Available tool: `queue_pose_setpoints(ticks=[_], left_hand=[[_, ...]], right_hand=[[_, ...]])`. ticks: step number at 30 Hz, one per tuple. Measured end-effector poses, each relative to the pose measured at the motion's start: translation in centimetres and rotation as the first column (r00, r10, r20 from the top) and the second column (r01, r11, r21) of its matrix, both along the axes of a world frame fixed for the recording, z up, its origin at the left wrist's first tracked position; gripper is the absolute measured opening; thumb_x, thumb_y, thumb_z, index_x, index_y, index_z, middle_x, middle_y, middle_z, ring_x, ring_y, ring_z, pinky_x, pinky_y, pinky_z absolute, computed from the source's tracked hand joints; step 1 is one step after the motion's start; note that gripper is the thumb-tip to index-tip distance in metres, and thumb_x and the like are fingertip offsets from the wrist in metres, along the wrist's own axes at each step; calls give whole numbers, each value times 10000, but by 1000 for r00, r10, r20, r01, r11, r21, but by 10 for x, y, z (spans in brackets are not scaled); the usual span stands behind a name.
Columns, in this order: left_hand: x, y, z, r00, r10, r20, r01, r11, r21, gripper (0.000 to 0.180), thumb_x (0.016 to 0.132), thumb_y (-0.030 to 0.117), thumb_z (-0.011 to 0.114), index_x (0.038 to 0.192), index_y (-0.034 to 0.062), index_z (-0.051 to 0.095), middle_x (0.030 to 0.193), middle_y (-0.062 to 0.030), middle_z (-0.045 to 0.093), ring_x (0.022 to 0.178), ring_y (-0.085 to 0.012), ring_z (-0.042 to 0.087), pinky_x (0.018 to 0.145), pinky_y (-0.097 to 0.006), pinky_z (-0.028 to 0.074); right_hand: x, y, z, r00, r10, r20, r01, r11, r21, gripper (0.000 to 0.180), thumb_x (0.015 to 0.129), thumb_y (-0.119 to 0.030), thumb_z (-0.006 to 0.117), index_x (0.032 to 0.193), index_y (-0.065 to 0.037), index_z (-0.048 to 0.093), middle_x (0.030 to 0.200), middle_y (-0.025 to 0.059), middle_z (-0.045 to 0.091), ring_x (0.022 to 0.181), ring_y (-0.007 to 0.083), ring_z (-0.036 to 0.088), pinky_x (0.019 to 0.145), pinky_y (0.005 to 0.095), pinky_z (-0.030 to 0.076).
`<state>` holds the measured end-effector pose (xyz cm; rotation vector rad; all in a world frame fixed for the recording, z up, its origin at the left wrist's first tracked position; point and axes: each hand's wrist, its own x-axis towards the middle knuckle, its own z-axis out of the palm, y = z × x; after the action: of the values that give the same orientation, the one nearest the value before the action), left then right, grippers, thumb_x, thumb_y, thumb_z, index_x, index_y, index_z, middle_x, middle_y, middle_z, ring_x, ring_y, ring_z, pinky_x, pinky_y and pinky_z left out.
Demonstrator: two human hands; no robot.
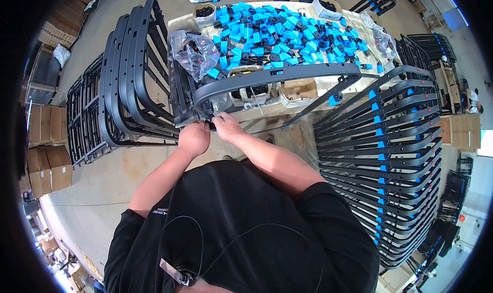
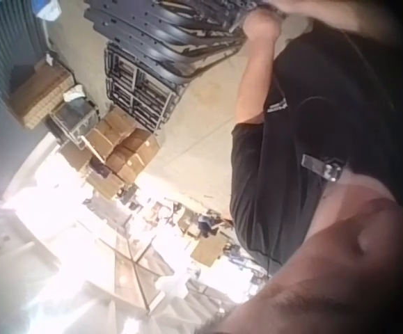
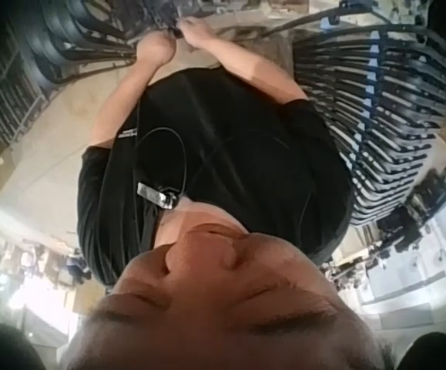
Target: Assembling plastic components onto metal frames using hand tools in a warehouse setting.
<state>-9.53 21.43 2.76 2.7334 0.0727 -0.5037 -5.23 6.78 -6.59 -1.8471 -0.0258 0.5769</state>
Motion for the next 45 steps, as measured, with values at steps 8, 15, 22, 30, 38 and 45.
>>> queue_pose_setpoints(ticks=[8, 15, 22, 30, 38, 45], left_hand=[[-4, 1, -1, 1000, -9, 13, 8, 1000, 27, 381, 994, 265, 432, 924, 24, 719, 1018, -211, 714, 978, -387, 685, 879, -495, 543], [1, 1, 7, 999, -9, -54, 10, 1000, 29, 381, 1004, 271, 440, 931, 10, 707, 1023, -228, 711, 967, -405, 680, 887, -503, 537], [-1, 3, 3, 999, 29, -41, -28, 999, 15, 365, 976, 288, 470, 955, 49, 746, 1058, -207, 723, 992, -381, 694, 896, -482, 545], [-10, 5, -1, 997, 81, 6, -80, 994, -68, 384, 1020, 309, 456, 980, 15, 699, 1016, -232, 710, 974, -413, 672, 884, -500, 535], [-49, 37, 14, 969, 227, -99, -247, 854, -459, 365, 998, 343, 563, 1056, 30, 740, 917, -212, 736, 878, -368, 717, 830, -439, 553], [-54, 11, -12, 966, 83, -244, -257, 287, -923, 486, 988, 215, 675, 1388, -25, 537, 1041, -56, 671, 967, -121, 612, 836, -300, 518]], right_hand=[[-6, 6, 23, 1000, -10, -16, 9, 997, -72, 466, 1012, -366, 461, 1122, 33, 676, 1176, 302, 655, 1142, 449, 599, 971, 483, 456], [-2, 11, 63, 919, -105, -379, 74, 993, -95, 485, 1018, -390, 450, 1092, 32, 679, 1102, 293, 678, 1033, 458, 648, 921, 516, 491], [80, -35, 80, 836, 310, 452, 150, 663, -733, 302, 933, -275, 525, 1087, -90, 709, 1134, 197, 719, 1063, 384, 679, 901, 520, 517], [114, -50, 33, 779, 523, 348, 45, 506, -861, 355, 930, -213, 503, 1208, -94, 689, 1252, 157, 688, 1204, 338, 626, 1030, 453, 476], [47, -102, 78, 981, 116, 153, -71, 960, -272, 254, 932, -95, 584, 1180, -80, 532, 870, 137, 675, 760, 221, 675, 605, 376, 517], [-52, -92, 87, 957, 278, -81, -256, 943, 213, 269, 890, -48, 635, 1050, -87, 423, 717, 34, 538, 568, 110, 513, 482, 289, 412]])
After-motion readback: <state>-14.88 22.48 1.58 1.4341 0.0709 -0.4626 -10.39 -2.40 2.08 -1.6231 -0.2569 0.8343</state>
